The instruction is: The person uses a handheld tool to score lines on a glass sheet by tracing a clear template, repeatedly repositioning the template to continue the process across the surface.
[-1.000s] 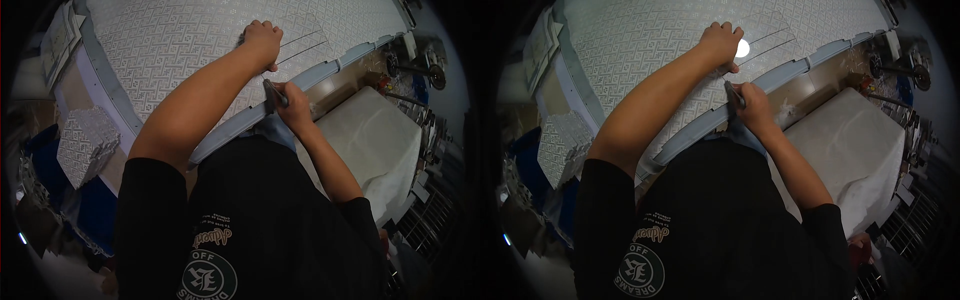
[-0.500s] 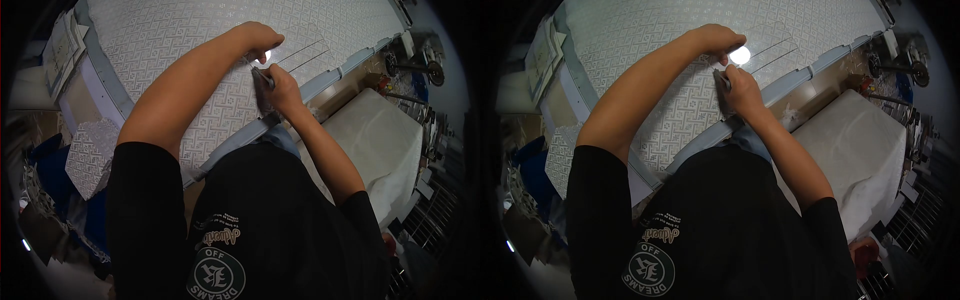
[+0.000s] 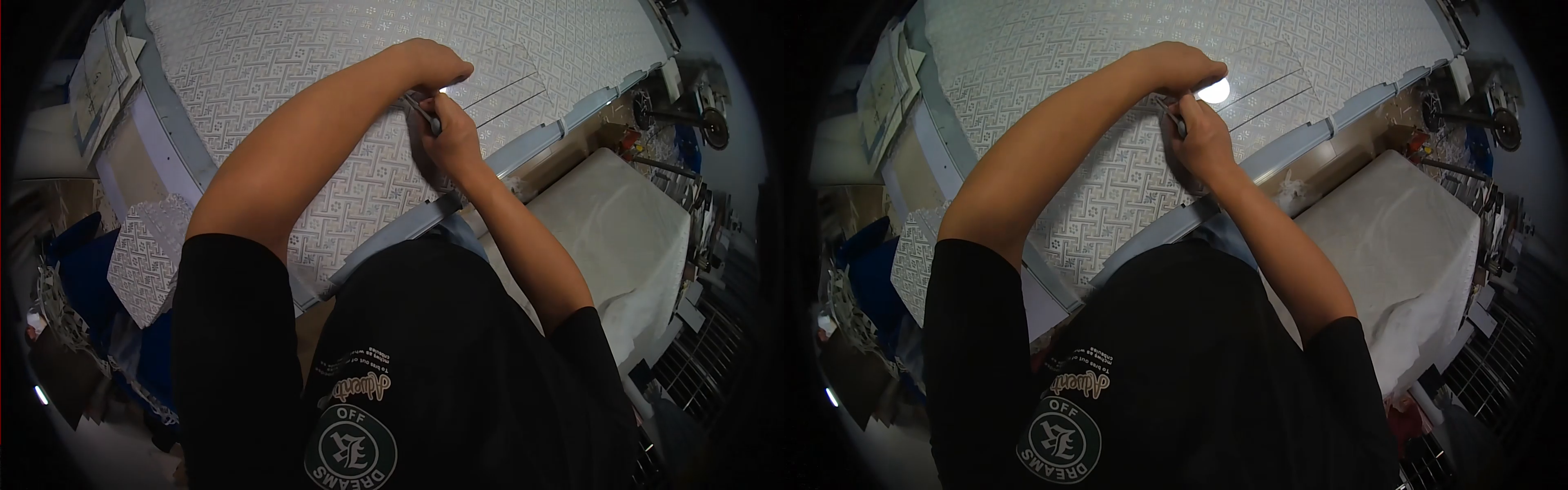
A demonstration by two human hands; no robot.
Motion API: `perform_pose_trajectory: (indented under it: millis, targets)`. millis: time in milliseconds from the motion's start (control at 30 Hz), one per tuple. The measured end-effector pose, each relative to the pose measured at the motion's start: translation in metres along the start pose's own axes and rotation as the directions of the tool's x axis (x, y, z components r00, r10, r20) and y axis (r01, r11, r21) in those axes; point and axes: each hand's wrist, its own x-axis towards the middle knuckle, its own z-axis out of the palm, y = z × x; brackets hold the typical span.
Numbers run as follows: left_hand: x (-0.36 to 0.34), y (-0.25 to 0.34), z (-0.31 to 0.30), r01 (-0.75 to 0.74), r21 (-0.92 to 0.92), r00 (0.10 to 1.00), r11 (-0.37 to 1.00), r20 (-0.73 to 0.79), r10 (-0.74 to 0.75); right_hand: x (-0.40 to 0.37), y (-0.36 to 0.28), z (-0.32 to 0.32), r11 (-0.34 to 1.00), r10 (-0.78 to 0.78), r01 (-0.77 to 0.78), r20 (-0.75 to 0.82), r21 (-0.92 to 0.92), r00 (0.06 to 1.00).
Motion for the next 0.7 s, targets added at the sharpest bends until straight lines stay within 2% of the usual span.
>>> perform_pose_trajectory:
  millis: [67,133,233,400,567,633,700]
  targets:
    - [0.001,0.001,-0.004,0.027,-0.040,1.000,0.999,0.016,-0.026,0.003,-0.002,-0.005,1.000,0.013,-0.013,0.013,-0.006,1.000]
    - [-0.002,0.002,-0.011,0.001,-0.014,1.000,1.000,0.013,-0.001,0.007,-0.008,-0.017,0.993,0.105,-0.109,0.084,0.038,0.991]
    - [0.001,0.000,-0.024,-0.002,-0.021,1.000,1.000,0.025,0.002,0.011,-0.002,-0.032,0.989,0.137,-0.141,0.074,0.048,0.988]
    - [0.019,-0.006,-0.028,0.027,-0.048,0.999,0.998,0.018,-0.026,0.024,0.018,-0.035,0.993,0.118,-0.116,0.076,-0.026,0.990]
    - [0.025,-0.014,-0.028,0.029,-0.074,0.995,0.997,0.095,-0.022,0.037,0.016,-0.042,0.996,0.071,-0.065,0.119,-0.057,0.990]
    - [0.025,-0.014,-0.028,0.049,-0.063,0.995,0.997,0.089,-0.044,0.047,0.006,-0.049,0.973,0.204,-0.170,0.238,-0.155,0.950]
    - [0.026,-0.015,-0.025,0.070,-0.054,0.994,0.996,0.082,-0.065,0.053,0.000,-0.049,0.963,0.238,-0.194,0.253,-0.186,0.938]
